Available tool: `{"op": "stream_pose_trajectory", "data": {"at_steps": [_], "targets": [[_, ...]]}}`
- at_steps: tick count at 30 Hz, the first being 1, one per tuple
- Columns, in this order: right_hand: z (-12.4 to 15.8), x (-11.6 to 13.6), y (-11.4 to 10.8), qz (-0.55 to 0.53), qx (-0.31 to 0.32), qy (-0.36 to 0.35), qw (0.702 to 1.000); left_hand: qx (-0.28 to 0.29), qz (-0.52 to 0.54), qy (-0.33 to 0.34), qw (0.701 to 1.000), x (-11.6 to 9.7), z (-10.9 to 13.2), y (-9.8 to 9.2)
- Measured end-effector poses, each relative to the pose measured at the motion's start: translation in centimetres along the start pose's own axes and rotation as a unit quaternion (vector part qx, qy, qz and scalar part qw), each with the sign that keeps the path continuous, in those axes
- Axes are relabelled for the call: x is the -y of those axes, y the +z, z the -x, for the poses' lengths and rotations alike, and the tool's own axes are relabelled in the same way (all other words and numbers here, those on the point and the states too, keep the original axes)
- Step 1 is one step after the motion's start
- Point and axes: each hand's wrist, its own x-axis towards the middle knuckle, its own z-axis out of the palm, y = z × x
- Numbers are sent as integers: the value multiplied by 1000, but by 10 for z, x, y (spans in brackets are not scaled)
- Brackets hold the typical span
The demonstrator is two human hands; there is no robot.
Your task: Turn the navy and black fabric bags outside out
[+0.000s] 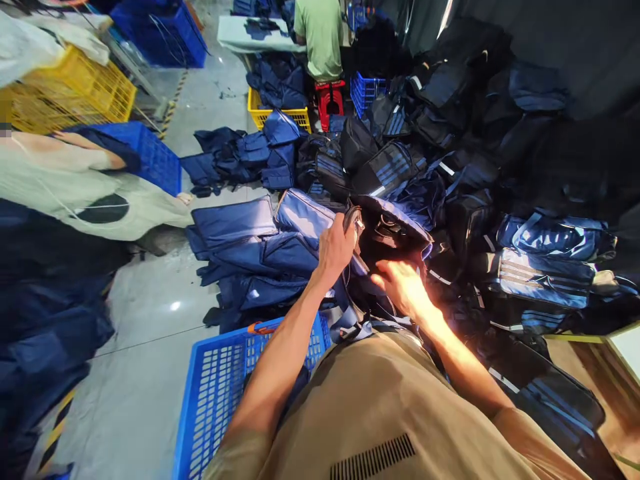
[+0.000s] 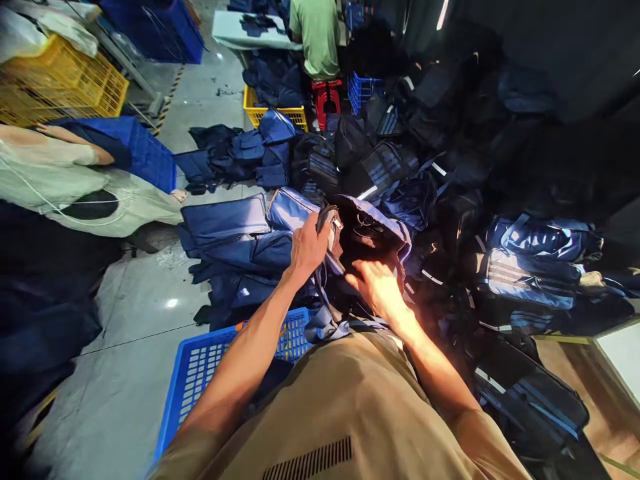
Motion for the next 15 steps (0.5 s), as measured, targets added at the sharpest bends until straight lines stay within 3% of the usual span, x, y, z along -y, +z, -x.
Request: {"op": "stream_pose_trajectory", "data": {"at_steps": [2, 5, 8, 10, 13, 15], "targets": [[14, 1, 17, 32, 101, 18, 994, 10, -11, -4, 1000, -2, -5, -2], [26, -12, 8, 11, 140, -45, 989, 22, -28, -13, 999, -2, -10, -1], [36, -32, -36, -88, 149, -131, 976, 24, -43, -16, 999, 3, -21, 2], [49, -50, -73, -149, 169, -135, 965, 25, -52, -19, 998, 14, -32, 3], [80, -87, -122, -205, 179, -91, 958, 31, -72, -37, 996, 41, -48, 3], [98, -121, -144, -167, 88, 11, 982, 40, -74, -30, 996, 59, -54, 3]]}}
